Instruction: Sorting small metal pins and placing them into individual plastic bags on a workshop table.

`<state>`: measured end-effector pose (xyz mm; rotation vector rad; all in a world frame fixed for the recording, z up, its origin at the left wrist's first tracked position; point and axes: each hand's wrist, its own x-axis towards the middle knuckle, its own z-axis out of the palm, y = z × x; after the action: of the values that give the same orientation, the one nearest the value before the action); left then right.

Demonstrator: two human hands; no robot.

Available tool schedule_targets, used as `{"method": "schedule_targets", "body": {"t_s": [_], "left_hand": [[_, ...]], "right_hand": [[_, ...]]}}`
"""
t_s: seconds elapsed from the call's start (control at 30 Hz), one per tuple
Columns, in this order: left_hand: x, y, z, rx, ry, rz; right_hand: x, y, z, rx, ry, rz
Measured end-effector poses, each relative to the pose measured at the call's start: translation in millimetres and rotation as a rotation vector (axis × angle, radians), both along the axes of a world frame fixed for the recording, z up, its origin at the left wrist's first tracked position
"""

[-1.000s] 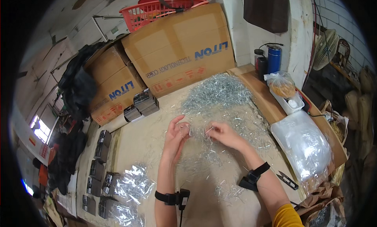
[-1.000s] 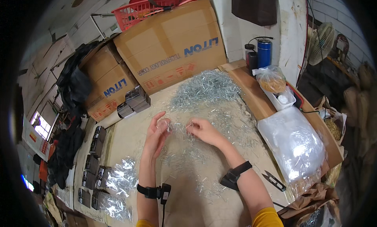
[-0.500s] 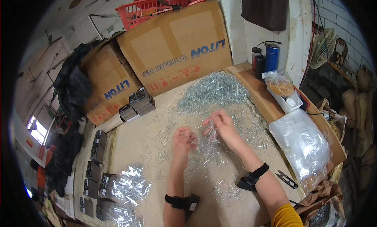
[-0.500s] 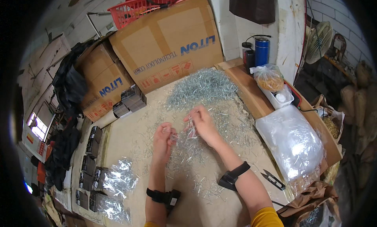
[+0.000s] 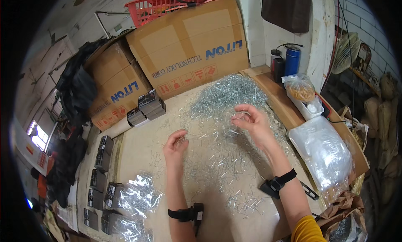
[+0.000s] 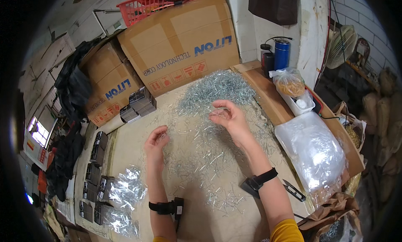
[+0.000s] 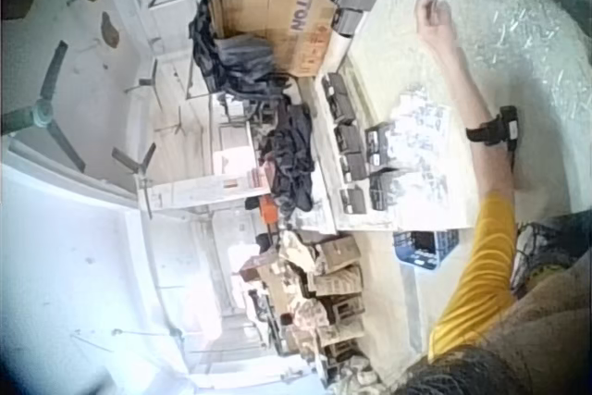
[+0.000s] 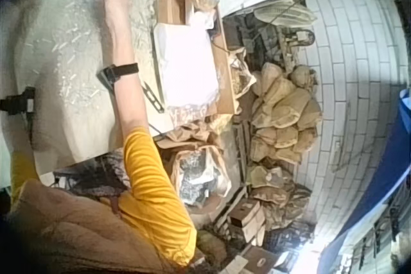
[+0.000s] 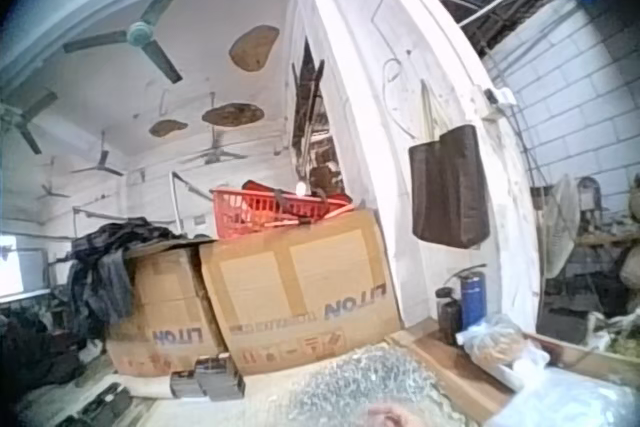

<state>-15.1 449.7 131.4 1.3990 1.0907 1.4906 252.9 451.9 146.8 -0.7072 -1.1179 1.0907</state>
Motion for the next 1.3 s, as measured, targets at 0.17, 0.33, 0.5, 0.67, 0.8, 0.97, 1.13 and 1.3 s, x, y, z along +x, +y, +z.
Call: {"method": "schedule_targets", "body": {"t_s": [0.17,0.33,0.5,0.67,0.8,0.97,1.13,1.3], "left_hand": [[21,-1,-8,0.288,0.623,0.205],[56,-8,-27,0.183,0.782,0.089],[58,-13,-52,0.066,1.137,0.061],[43,5,-47,-0.022,0.782,-0.134],[50,-5,0,-0.124,0.095,-0.028],[40,-2,1,-0.057,0.16,0.011],[30,-5,9,-0.025,0.183,0.077],[37,-6,7,0.063,0.089,0.073]], "right_hand": [[-8,-7,7,-0.033,0.05,0.167],[-1,3,-16,-0.035,-0.469,0.134],[11,-3,-56,0.128,-1.315,-0.052],[15,16,-58,0.057,-1.332,0.141],[9,1,-14,-0.052,-0.631,0.133],[9,3,-13,0.026,-0.727,-0.003],[10,-5,10,-0.136,-0.454,-0.098],[6,4,-10,-0.032,-0.428,-0.197]]}}
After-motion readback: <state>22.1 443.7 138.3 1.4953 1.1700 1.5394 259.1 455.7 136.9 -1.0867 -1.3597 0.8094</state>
